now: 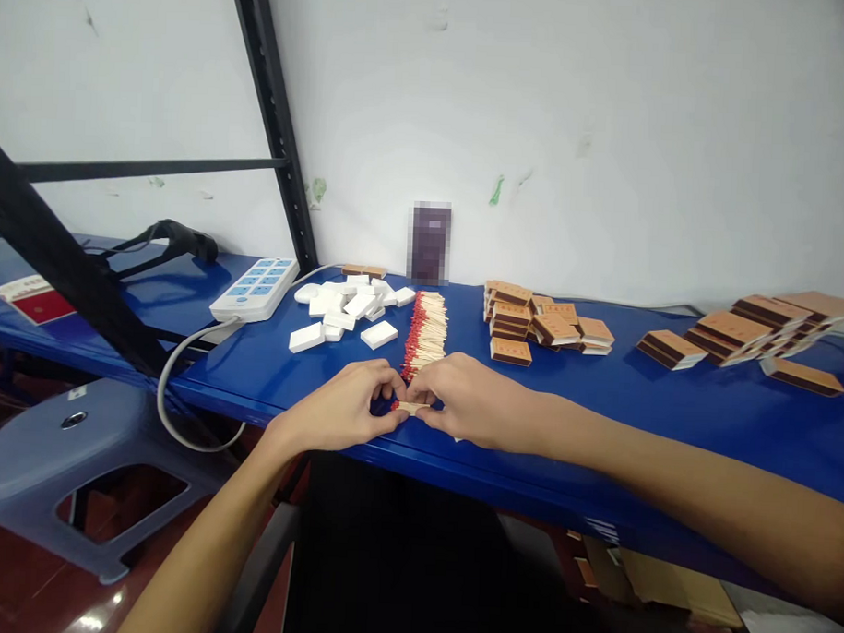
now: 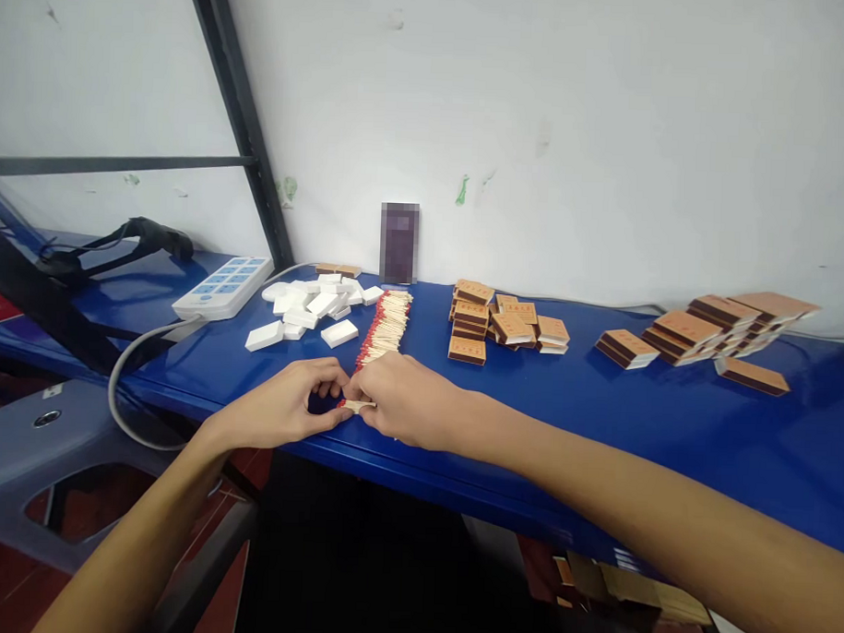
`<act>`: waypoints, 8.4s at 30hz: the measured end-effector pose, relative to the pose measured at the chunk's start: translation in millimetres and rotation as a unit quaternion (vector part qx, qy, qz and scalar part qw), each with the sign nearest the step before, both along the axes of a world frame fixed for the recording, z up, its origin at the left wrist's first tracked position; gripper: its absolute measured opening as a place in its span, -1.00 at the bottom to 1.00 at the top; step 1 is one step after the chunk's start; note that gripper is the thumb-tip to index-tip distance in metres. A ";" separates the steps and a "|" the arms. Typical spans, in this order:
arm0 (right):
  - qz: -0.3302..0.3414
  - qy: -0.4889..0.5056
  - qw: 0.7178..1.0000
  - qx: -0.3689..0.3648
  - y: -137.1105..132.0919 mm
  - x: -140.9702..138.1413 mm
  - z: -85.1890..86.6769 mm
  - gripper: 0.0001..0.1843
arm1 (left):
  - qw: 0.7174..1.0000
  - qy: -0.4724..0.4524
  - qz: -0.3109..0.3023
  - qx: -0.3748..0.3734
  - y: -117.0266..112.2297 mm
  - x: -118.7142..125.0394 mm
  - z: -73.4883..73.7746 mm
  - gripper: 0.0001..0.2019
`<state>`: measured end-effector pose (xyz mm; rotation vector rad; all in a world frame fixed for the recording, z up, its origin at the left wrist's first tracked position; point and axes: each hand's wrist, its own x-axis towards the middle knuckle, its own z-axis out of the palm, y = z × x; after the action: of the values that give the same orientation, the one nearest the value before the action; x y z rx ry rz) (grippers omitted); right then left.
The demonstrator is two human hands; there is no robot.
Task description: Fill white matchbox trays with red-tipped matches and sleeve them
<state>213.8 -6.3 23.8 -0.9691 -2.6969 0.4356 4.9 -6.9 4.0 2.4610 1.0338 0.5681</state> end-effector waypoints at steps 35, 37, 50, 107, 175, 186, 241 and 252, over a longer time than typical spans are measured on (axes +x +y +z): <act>-0.002 0.029 0.999 -0.042 6.5 0.8 5.1 -0.82 | 0.996 0.083 0.033 0.013 -11.6 1.4 4.2 -0.87; 0.007 0.019 0.999 -0.037 6.6 0.2 6.1 -0.82 | 0.995 0.090 0.033 0.017 -12.7 1.7 4.6 -0.86; 0.000 0.002 0.999 -0.032 4.4 -3.1 5.9 -0.83 | 0.986 0.141 0.053 0.074 -20.7 5.0 2.9 -0.84; -0.017 0.015 0.995 -0.092 -16.6 57.1 13.7 -0.76 | 0.996 0.084 -0.027 0.015 -21.8 48.2 18.6 -0.80; -0.022 0.123 0.992 0.013 -14.8 60.7 -29.7 -0.45 | 0.996 0.051 0.005 0.075 -5.5 5.9 -6.8 -0.68; -0.021 0.130 0.991 0.027 -13.5 61.1 -32.0 -0.50 | 0.995 -0.006 0.053 0.089 -6.0 8.5 -9.5 -0.82; 0.038 0.090 0.995 0.017 -18.4 56.9 -25.9 -0.46 | 0.994 -0.001 0.055 0.096 -5.5 9.5 -9.0 -0.84; 0.042 0.093 0.995 0.016 -18.1 55.5 -26.0 -0.49 | 0.994 -0.007 0.051 0.092 -5.6 9.9 -9.7 -0.85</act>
<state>269.3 -24.4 -2.2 -0.7678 -2.5750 0.4721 14.8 -12.6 -5.7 2.5679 1.1541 0.7428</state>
